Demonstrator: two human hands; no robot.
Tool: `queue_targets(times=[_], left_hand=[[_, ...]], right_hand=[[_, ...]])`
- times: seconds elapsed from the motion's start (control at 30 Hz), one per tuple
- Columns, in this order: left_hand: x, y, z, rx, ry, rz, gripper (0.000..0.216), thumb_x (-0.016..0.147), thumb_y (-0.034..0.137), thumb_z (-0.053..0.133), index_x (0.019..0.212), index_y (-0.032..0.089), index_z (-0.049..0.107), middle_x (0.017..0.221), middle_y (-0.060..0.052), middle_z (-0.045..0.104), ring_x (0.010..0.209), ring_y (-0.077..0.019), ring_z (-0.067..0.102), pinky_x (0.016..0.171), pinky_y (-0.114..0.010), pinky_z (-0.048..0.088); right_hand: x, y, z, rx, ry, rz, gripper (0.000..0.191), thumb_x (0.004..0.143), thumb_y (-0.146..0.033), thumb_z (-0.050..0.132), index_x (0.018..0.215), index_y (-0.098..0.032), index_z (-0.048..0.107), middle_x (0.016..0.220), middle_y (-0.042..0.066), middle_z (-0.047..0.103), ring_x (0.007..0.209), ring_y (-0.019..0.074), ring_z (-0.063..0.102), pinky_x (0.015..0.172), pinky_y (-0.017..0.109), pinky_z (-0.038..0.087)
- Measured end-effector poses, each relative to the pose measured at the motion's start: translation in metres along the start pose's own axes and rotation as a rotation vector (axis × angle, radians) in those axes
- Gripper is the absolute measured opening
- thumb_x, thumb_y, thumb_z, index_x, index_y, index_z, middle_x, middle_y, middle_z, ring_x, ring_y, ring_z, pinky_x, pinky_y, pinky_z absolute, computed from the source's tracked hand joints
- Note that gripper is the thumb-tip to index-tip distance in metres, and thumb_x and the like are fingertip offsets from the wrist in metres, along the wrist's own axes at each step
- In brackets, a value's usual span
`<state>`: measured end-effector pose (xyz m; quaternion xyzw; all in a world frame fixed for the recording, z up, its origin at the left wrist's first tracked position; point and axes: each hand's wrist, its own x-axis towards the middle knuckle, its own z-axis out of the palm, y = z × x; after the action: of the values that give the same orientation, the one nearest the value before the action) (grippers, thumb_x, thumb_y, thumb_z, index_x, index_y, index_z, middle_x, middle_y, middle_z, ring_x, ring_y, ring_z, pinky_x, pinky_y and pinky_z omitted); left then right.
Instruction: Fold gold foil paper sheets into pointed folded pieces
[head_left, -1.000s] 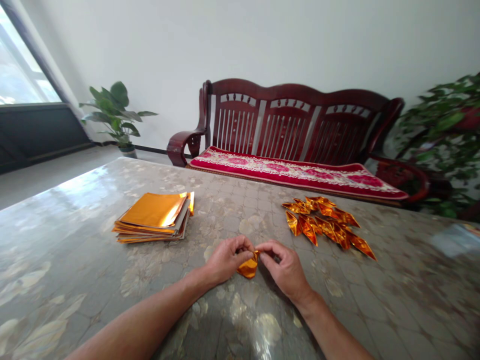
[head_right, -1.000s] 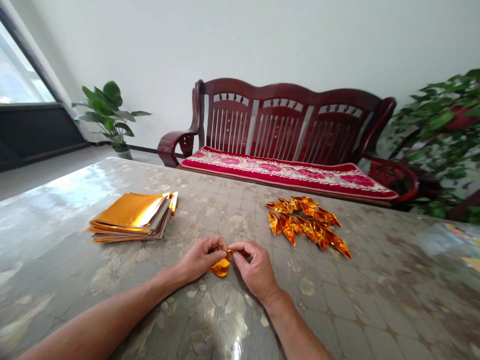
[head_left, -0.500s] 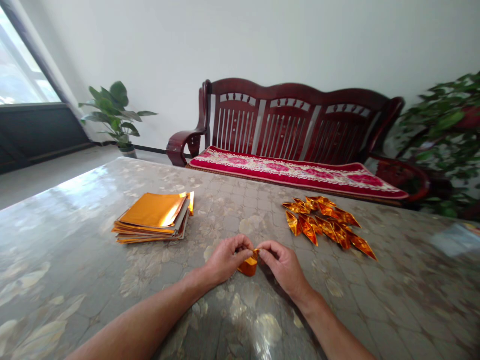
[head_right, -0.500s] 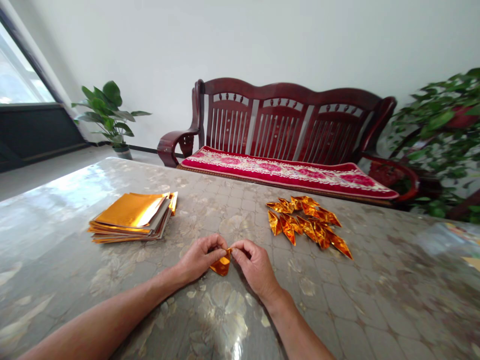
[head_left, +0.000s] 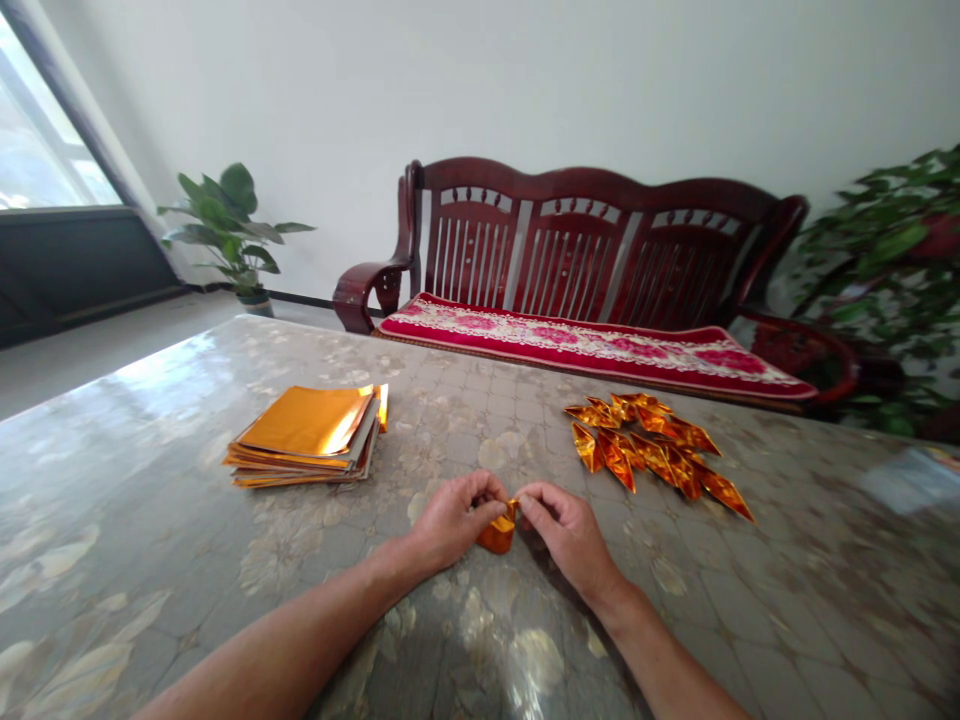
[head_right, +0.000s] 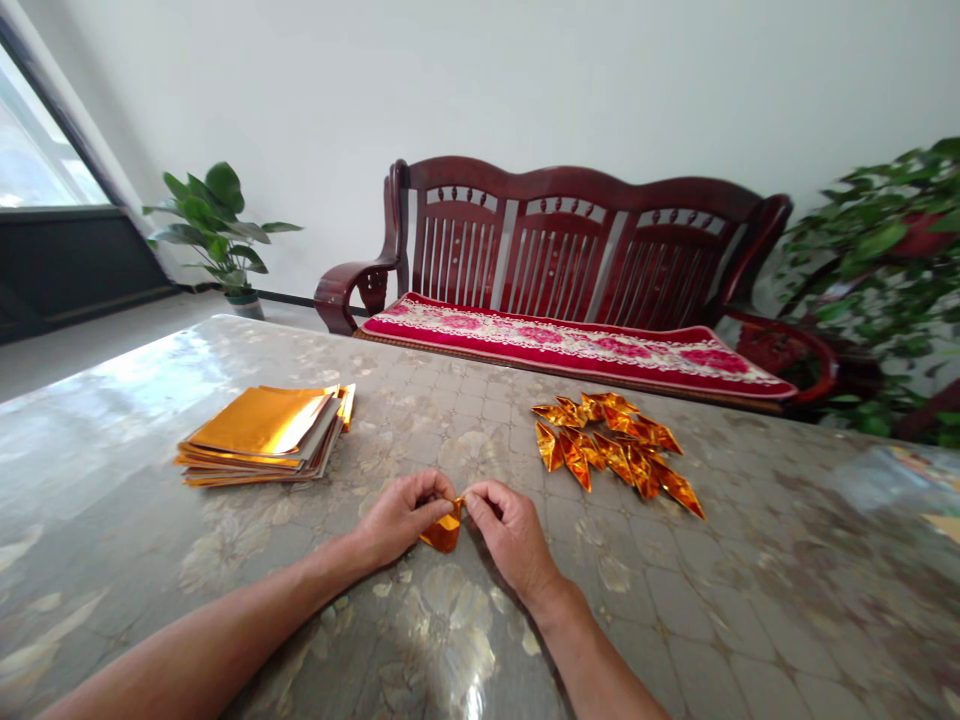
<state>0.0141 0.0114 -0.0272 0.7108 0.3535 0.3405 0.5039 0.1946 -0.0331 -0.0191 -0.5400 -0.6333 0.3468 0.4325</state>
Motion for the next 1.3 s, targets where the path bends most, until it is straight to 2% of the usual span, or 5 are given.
queue_targets(times=[0.57, 0.73, 0.87, 0.97, 1.3], left_hand=[[-0.0031, 0.0037, -0.0006, 0.049, 0.004, 0.008, 0.008, 0.082, 0.023, 0.057, 0.079, 0.018, 0.064, 0.072, 0.002, 0.065, 0.069, -0.0134, 0.059, 0.067, -0.022, 0.045], [-0.0035, 0.0015, -0.0005, 0.029, 0.008, 0.010, 0.009, 0.083, 0.024, 0.058, 0.081, 0.018, 0.064, 0.074, 0.002, 0.066, 0.069, -0.0130, 0.059, 0.066, -0.021, 0.045], [-0.0018, -0.0001, 0.0003, 0.035, 0.073, -0.008, 0.010, 0.083, 0.025, 0.058, 0.079, 0.018, 0.065, 0.070, 0.002, 0.064, 0.066, -0.0127, 0.058, 0.062, -0.021, 0.043], [-0.0008, 0.0002, 0.0004, 0.069, 0.125, -0.016, 0.011, 0.082, 0.025, 0.059, 0.078, 0.017, 0.065, 0.067, 0.003, 0.063, 0.063, -0.0123, 0.056, 0.060, -0.021, 0.041], [-0.0070, 0.0077, -0.0007, 0.245, 0.195, 0.042, 0.010, 0.084, 0.020, 0.060, 0.080, 0.021, 0.069, 0.075, 0.003, 0.072, 0.071, -0.0145, 0.064, 0.069, -0.023, 0.046]], right_hand=[[0.0004, 0.0024, 0.0015, -0.106, 0.049, -0.057, 0.026, 0.088, -0.036, 0.055, 0.075, -0.018, 0.067, 0.061, -0.001, 0.061, 0.058, 0.0146, 0.055, 0.059, 0.024, 0.043], [0.0009, 0.0040, 0.0037, -0.076, 0.105, -0.052, 0.020, 0.087, -0.034, 0.058, 0.083, -0.018, 0.070, 0.067, 0.000, 0.065, 0.062, 0.0158, 0.058, 0.059, 0.025, 0.046], [-0.0029, 0.0019, 0.0044, -0.178, 0.288, -0.227, 0.005, 0.084, -0.024, 0.062, 0.085, -0.021, 0.065, 0.080, 0.002, 0.065, 0.071, 0.0160, 0.060, 0.067, 0.026, 0.049], [-0.0068, -0.0001, 0.0045, -0.289, 0.320, -0.357, 0.006, 0.087, -0.022, 0.062, 0.081, -0.022, 0.064, 0.083, 0.003, 0.063, 0.076, 0.0169, 0.060, 0.071, 0.027, 0.050], [-0.0066, 0.0030, 0.0065, -0.298, 0.288, -0.365, 0.010, 0.091, -0.024, 0.061, 0.088, -0.024, 0.071, 0.082, 0.004, 0.069, 0.078, 0.0180, 0.065, 0.072, 0.029, 0.052]])
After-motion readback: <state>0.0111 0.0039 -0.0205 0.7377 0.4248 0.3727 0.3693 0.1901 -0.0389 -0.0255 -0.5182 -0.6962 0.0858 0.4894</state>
